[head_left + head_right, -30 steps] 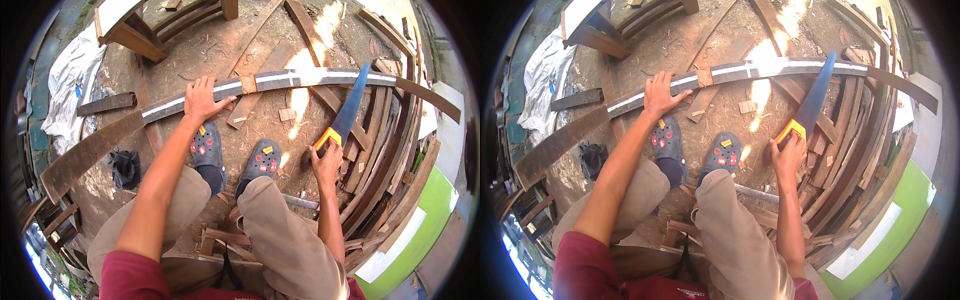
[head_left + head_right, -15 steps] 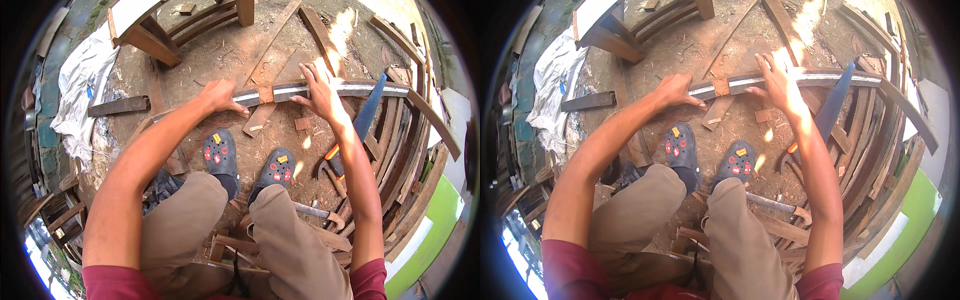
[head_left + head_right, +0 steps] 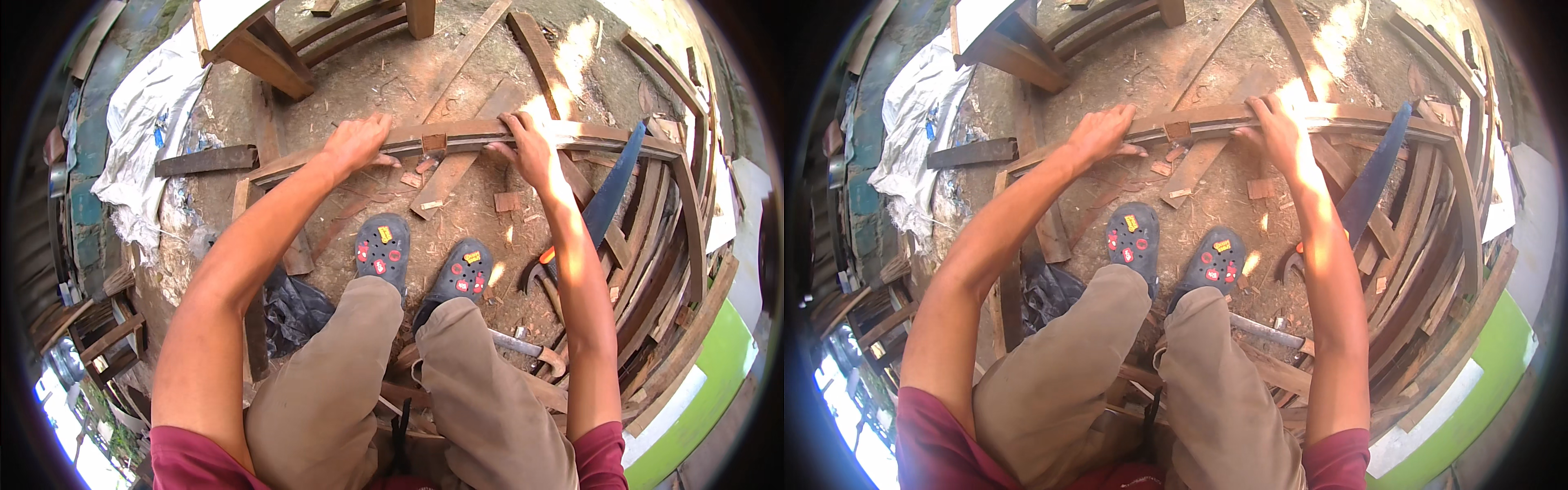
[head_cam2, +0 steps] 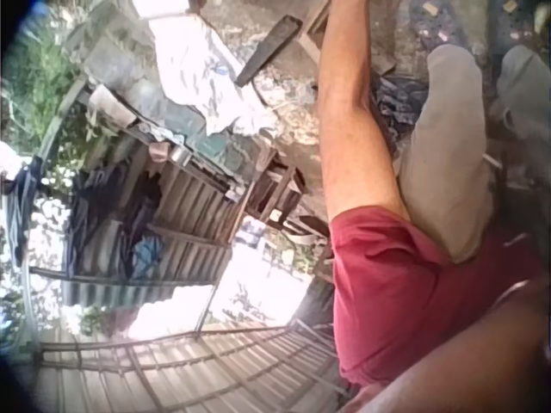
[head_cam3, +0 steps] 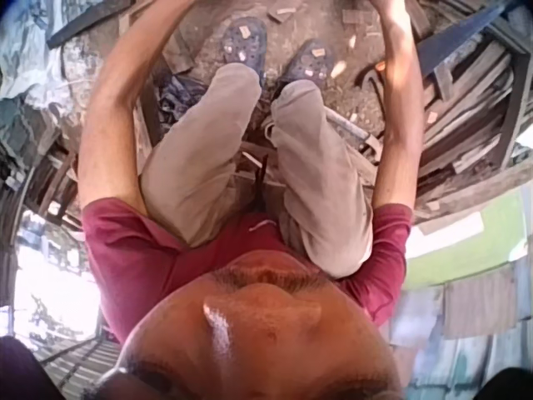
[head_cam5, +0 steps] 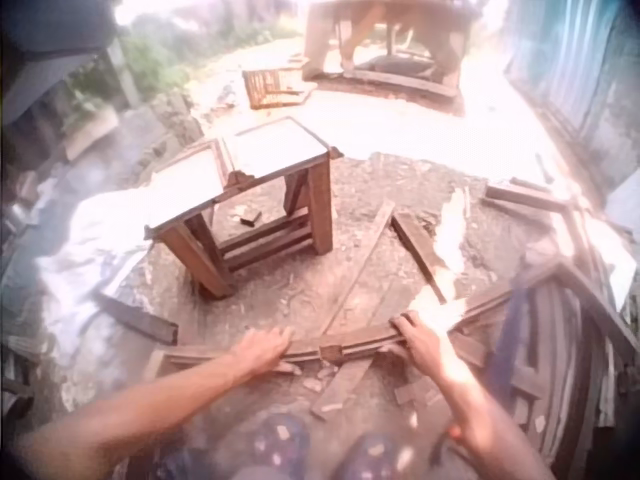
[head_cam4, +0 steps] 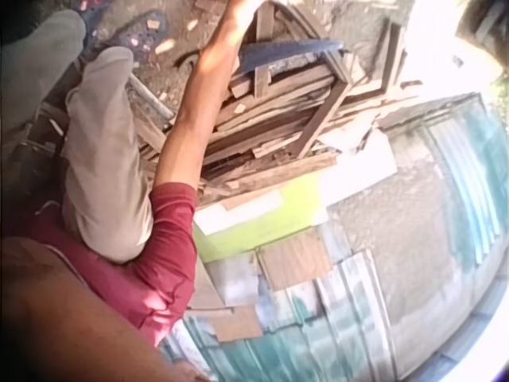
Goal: The person hammers nails into a white board, then saws a curved wooden piece and fits it into a wooden frame. They use a hammer, hand saw, and knife to shape and assemble the components.
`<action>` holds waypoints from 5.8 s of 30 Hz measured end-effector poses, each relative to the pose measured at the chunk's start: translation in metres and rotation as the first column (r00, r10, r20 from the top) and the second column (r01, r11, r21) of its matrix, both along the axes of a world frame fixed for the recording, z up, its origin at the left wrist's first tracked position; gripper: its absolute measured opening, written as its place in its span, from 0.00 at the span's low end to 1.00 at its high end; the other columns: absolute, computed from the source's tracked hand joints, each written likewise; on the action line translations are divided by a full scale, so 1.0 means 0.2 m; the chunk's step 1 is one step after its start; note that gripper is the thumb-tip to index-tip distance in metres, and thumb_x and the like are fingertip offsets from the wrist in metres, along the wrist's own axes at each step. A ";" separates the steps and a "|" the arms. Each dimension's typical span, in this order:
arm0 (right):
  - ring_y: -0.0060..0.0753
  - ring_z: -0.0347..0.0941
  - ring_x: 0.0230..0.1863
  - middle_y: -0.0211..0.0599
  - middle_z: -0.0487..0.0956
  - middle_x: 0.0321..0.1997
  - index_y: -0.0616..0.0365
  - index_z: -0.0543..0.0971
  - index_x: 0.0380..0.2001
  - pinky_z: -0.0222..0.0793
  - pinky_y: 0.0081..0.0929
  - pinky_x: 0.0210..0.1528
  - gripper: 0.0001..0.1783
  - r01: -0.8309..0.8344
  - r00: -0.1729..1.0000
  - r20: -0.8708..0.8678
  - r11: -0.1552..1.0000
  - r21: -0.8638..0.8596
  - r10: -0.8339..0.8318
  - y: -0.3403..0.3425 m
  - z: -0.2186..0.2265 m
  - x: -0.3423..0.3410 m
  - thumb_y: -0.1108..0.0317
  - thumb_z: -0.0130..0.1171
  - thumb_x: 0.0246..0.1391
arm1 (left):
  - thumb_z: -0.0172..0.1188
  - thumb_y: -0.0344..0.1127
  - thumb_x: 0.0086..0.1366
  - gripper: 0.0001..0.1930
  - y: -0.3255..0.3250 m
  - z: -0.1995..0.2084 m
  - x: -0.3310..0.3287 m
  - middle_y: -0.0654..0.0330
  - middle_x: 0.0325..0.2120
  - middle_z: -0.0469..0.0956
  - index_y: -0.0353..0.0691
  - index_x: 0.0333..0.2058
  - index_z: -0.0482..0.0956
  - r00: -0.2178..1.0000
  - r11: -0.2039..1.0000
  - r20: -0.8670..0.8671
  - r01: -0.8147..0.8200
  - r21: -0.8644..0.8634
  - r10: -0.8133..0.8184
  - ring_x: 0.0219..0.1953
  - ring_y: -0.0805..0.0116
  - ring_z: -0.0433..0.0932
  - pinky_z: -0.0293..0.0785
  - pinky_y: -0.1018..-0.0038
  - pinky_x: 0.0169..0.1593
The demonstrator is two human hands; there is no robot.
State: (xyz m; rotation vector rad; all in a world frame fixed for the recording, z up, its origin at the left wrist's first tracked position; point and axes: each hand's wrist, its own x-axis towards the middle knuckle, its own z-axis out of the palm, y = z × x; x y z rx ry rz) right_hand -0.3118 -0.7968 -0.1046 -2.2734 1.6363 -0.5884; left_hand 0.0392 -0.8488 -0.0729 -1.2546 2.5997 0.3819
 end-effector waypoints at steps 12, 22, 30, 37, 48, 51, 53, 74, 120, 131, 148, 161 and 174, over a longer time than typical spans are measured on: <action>0.52 0.69 0.61 0.46 0.74 0.56 0.55 0.74 0.58 0.65 0.44 0.62 0.35 0.073 0.996 -0.033 0.977 -0.201 -0.081 0.13 0.05 0.06 0.57 0.75 0.47 | 0.78 0.52 0.48 0.31 0.20 0.01 -0.01 0.49 0.38 0.80 0.38 0.41 0.73 0.942 0.973 -0.273 -0.221 -0.067 0.195 0.46 0.46 0.81 0.77 0.55 0.47; 0.51 0.62 0.68 0.54 0.65 0.63 0.63 0.64 0.62 0.54 0.53 0.71 0.34 0.678 0.718 -0.001 0.700 -0.224 -0.696 0.82 0.23 -0.49 0.64 0.66 0.57 | 0.81 0.53 0.44 0.38 0.14 -0.04 0.00 0.45 0.42 0.79 0.33 0.48 0.80 0.931 0.977 -0.295 -0.204 0.061 0.213 0.48 0.44 0.79 0.75 0.56 0.51; 0.61 0.56 0.74 0.62 0.63 0.71 0.68 0.57 0.69 0.52 0.58 0.74 0.44 0.794 0.090 -0.512 0.372 -0.481 -0.854 1.06 0.49 -2.00 0.55 0.65 0.59 | 0.79 0.52 0.47 0.33 0.15 -0.05 0.04 0.49 0.39 0.77 0.34 0.43 0.78 0.915 0.989 -0.375 -0.141 0.049 0.149 0.41 0.42 0.79 0.77 0.56 0.43; 0.63 0.75 0.57 0.59 0.76 0.56 0.64 0.73 0.54 0.70 0.61 0.58 0.34 0.905 0.132 -0.780 0.395 -0.156 -0.612 1.27 0.55 -2.36 0.40 0.56 0.64 | 0.80 0.52 0.45 0.33 0.05 0.00 0.10 0.49 0.37 0.77 0.33 0.39 0.77 0.945 0.993 -0.305 -0.112 0.043 0.120 0.41 0.43 0.80 0.77 0.56 0.42; 0.65 0.75 0.43 0.60 0.77 0.39 0.67 0.77 0.34 0.71 0.54 0.46 0.26 0.752 0.319 -0.686 0.615 -0.236 -0.654 1.46 0.43 -1.79 0.48 0.63 0.62 | 0.82 0.42 0.42 0.30 -0.30 0.19 0.39 0.49 0.35 0.74 0.31 0.39 0.77 0.959 0.993 -0.267 -0.109 -0.040 0.094 0.39 0.44 0.77 0.74 0.57 0.42; 0.62 0.73 0.50 0.59 0.77 0.43 0.66 0.79 0.35 0.69 0.55 0.49 0.24 0.750 0.265 -0.709 0.602 -0.275 -0.653 1.52 0.41 -1.68 0.50 0.63 0.62 | 0.82 0.41 0.42 0.30 -0.29 0.16 0.41 0.49 0.36 0.74 0.31 0.41 0.78 0.961 0.992 -0.252 -0.124 -0.015 0.116 0.39 0.43 0.77 0.74 0.57 0.43; 0.61 0.71 0.55 0.58 0.76 0.48 0.66 0.79 0.37 0.67 0.56 0.53 0.24 0.780 0.247 -0.722 0.575 -0.248 -0.646 1.53 0.42 -1.65 0.50 0.64 0.61 | 0.81 0.41 0.43 0.30 -0.25 0.10 0.43 0.49 0.36 0.75 0.31 0.41 0.78 0.947 0.987 -0.286 -0.157 -0.010 0.148 0.39 0.43 0.77 0.73 0.57 0.43; 0.57 0.73 0.57 0.55 0.75 0.55 0.65 0.77 0.51 0.68 0.47 0.60 0.18 0.649 0.736 -0.263 0.761 0.012 -0.624 1.35 0.42 -0.77 0.68 0.63 0.62 | 0.78 0.46 0.48 0.26 -0.15 0.05 0.49 0.51 0.37 0.76 0.36 0.37 0.76 0.968 0.984 -0.207 -0.160 -0.073 0.142 0.42 0.42 0.78 0.75 0.53 0.42; 0.56 0.75 0.47 0.54 0.76 0.43 0.67 0.76 0.44 0.70 0.45 0.53 0.13 0.816 0.567 0.012 0.563 0.128 -0.824 1.67 0.14 -0.08 0.73 0.65 0.57 | 0.70 0.30 0.57 0.28 0.65 0.30 -0.35 0.48 0.55 0.76 0.39 0.57 0.75 0.720 0.989 -0.693 0.125 0.085 -0.031 0.61 0.47 0.73 0.65 0.57 0.65; 0.58 0.65 0.66 0.55 0.71 0.62 0.63 0.72 0.57 0.58 0.51 0.70 0.30 0.623 0.778 -0.407 0.672 0.401 -0.479 2.24 0.20 -0.32 0.78 0.61 0.47 | 0.68 0.27 0.60 0.18 0.82 0.39 -0.40 0.50 0.51 0.79 0.36 0.50 0.79 0.722 0.941 -0.692 0.244 0.234 -0.015 0.59 0.49 0.76 0.68 0.59 0.64; 0.62 0.79 0.43 0.57 0.81 0.37 0.64 0.76 0.46 0.73 0.46 0.44 0.26 0.297 0.953 -0.152 0.712 0.636 -0.262 1.98 1.06 -0.54 0.69 0.75 0.45 | 0.63 0.46 0.70 0.21 0.53 1.48 0.39 0.50 0.48 0.82 0.37 0.52 0.79 0.961 0.999 -0.277 0.033 0.023 -0.025 0.52 0.52 0.80 0.75 0.60 0.58; 0.57 0.79 0.45 0.51 0.83 0.41 0.59 0.82 0.50 0.74 0.46 0.48 0.20 -0.099 0.947 -0.297 0.990 0.098 0.124 0.97 2.00 0.40 0.65 0.68 0.55 | 0.66 0.47 0.66 0.21 1.14 1.25 0.79 0.48 0.44 0.84 0.35 0.47 0.82 0.653 0.889 -0.631 -0.438 0.137 0.419 0.48 0.52 0.83 0.77 0.62 0.53; 0.54 0.81 0.40 0.46 0.85 0.35 0.56 0.85 0.37 0.78 0.46 0.44 0.13 -0.444 0.818 -0.397 0.896 0.026 0.416 0.23 1.81 1.07 0.60 0.69 0.51 | 0.65 0.34 0.63 0.11 1.57 0.54 1.08 0.49 0.42 0.83 0.35 0.43 0.82 0.552 0.803 -0.650 -0.574 0.157 0.522 0.48 0.48 0.81 0.76 0.61 0.53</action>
